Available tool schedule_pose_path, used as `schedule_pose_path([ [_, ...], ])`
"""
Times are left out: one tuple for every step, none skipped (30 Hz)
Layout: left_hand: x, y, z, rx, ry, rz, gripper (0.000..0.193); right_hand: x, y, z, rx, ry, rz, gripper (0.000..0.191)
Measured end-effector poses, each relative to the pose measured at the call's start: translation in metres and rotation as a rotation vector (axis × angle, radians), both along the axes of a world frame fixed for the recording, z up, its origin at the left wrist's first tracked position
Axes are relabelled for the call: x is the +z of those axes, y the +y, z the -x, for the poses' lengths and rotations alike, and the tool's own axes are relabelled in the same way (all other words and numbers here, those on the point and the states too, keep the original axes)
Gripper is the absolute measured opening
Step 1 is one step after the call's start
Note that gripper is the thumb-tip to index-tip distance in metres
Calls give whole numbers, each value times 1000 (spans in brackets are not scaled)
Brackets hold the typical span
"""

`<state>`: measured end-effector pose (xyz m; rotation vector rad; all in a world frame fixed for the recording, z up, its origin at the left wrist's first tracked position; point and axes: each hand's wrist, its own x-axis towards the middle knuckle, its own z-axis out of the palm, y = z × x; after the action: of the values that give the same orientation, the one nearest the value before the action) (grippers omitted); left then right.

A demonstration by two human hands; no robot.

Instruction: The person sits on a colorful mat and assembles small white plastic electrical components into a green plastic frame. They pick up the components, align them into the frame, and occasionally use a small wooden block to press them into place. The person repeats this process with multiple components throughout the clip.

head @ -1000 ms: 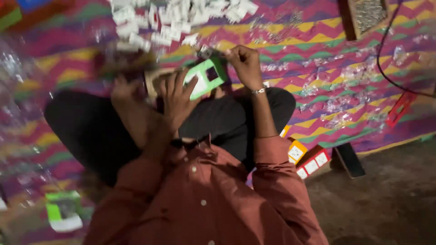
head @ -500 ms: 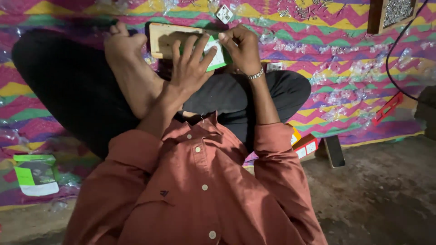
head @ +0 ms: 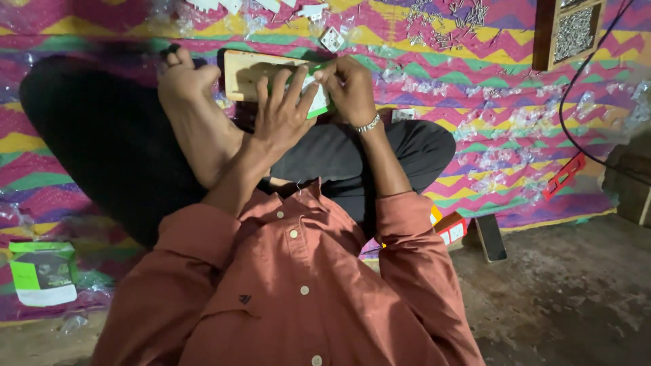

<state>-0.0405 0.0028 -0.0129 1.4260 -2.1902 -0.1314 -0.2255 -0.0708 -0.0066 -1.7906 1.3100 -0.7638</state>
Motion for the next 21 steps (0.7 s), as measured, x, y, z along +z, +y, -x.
schedule_pose_path([
  [0, 0, 0, 0, 2, 2, 60, 0, 0, 0, 4, 31, -13, 22],
  [-1, 1, 1, 10, -20, 10, 58, -1, 0, 0, 12, 64, -28, 25],
  [-2, 1, 1, 20, -44, 17, 56, -1, 0, 0, 22, 94, -43, 27],
  [-3, 2, 1, 28, -68, 27, 54, -1, 1, 0, 20, 109, -18, 26],
  [-3, 2, 0, 8, -42, 6, 53, -1, 1, 0, 16, 123, 15, 26],
  [-4, 2, 0, -12, -17, -13, 53, 0, 1, 0, 12, 134, 49, 25],
  [-5, 3, -1, -31, 10, -35, 53, 0, 0, 0, -10, 112, 43, 27],
  [-5, 3, 0, -26, 11, -24, 49, 1, -1, 0, -30, 94, 37, 30],
  [-6, 3, -1, -22, 10, -13, 46, 2, -2, -1, -51, 73, 30, 33],
  [-6, 3, -1, -20, 8, 0, 42, 3, -3, -1, -24, 71, 28, 32],
  [-6, 3, -1, -20, -5, 11, 40, 3, -4, -2, 2, 67, 29, 31],
  [-6, 3, -1, -19, -19, 23, 37, 3, -5, -3, 31, 61, 30, 30],
  [-6, 3, -1, -17, -34, 35, 35, 3, -7, -3, 11, 51, -14, 30],
  [-6, 3, -1, -18, -39, 40, 36, 2, -8, -3, -11, 40, -63, 30],
  [-6, 3, 0, -18, -42, 42, 37, 0, -7, -2, -32, 32, -115, 30],
  [-6, 3, 0, -17, -43, 42, 39, -2, -6, -1, -6, 41, -76, 29],
  [-5, 4, 0, -21, -32, 19, 39, -4, -5, 0, 19, 52, -41, 29],
  [-4, 5, 0, -26, -19, 0, 40, -5, -3, 2, 43, 64, -3, 28],
  [-4, 4, 0, -35, -9, -10, 42, -7, -3, 4, 13, 12, -61, 27],
  [-3, 4, 0, -40, -19, 3, 42, -8, -3, 8, -21, -41, -116, 27],
  [-2, 4, 0, -47, -27, 15, 43, -9, -4, 12, -56, -94, -171, 26],
])
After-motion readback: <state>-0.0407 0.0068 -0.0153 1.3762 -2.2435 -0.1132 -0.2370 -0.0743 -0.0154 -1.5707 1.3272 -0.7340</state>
